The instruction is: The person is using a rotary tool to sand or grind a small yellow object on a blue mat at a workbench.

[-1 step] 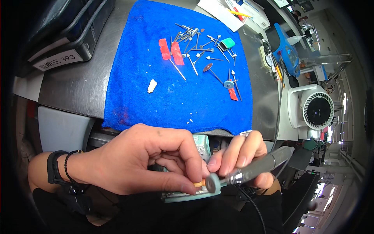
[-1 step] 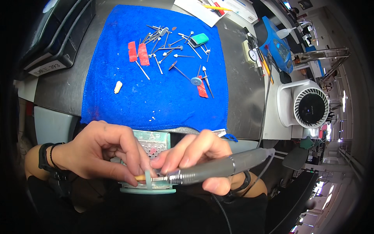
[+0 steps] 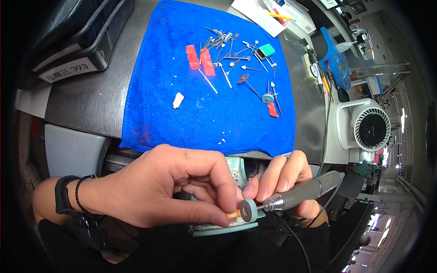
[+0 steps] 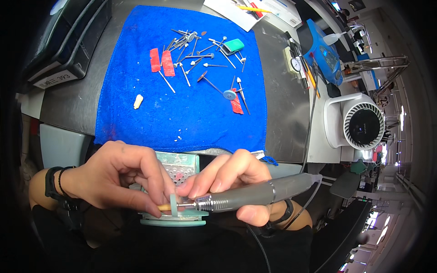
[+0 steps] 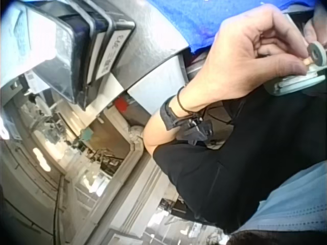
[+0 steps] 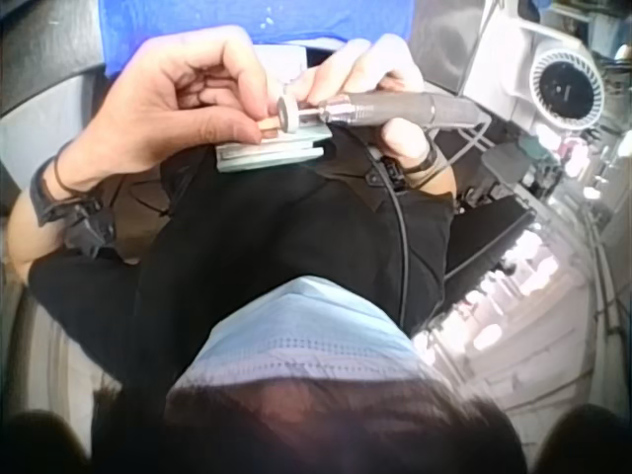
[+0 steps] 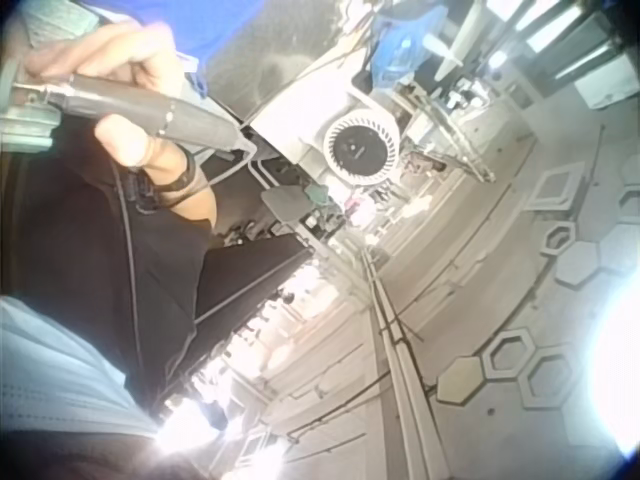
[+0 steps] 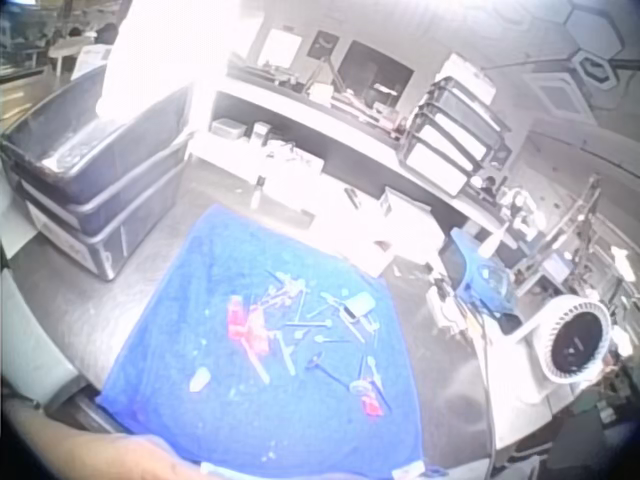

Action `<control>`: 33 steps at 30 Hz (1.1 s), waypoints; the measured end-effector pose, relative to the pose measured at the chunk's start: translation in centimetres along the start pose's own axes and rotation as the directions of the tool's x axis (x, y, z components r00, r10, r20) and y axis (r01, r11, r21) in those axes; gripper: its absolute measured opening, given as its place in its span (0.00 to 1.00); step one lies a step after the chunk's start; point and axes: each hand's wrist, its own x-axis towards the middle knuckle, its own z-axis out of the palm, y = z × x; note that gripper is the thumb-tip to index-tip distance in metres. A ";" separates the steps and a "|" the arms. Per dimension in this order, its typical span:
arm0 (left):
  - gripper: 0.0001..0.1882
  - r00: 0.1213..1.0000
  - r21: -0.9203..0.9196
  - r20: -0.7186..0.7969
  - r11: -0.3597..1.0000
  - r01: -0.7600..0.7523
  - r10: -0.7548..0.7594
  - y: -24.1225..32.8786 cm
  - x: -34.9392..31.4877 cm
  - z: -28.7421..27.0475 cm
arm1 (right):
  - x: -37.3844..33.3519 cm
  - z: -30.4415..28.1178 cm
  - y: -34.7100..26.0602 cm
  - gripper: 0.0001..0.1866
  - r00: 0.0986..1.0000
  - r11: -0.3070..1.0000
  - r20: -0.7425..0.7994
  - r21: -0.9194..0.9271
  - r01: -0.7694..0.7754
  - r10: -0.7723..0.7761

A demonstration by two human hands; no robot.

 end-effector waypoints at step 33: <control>0.10 0.999 -0.017 -0.017 0.999 0.050 -0.050 0.3 0.0 0.1 | 0.1 -0.5 -0.2 0.19 0.995 0.998 0.094 -0.056 -0.018 0.023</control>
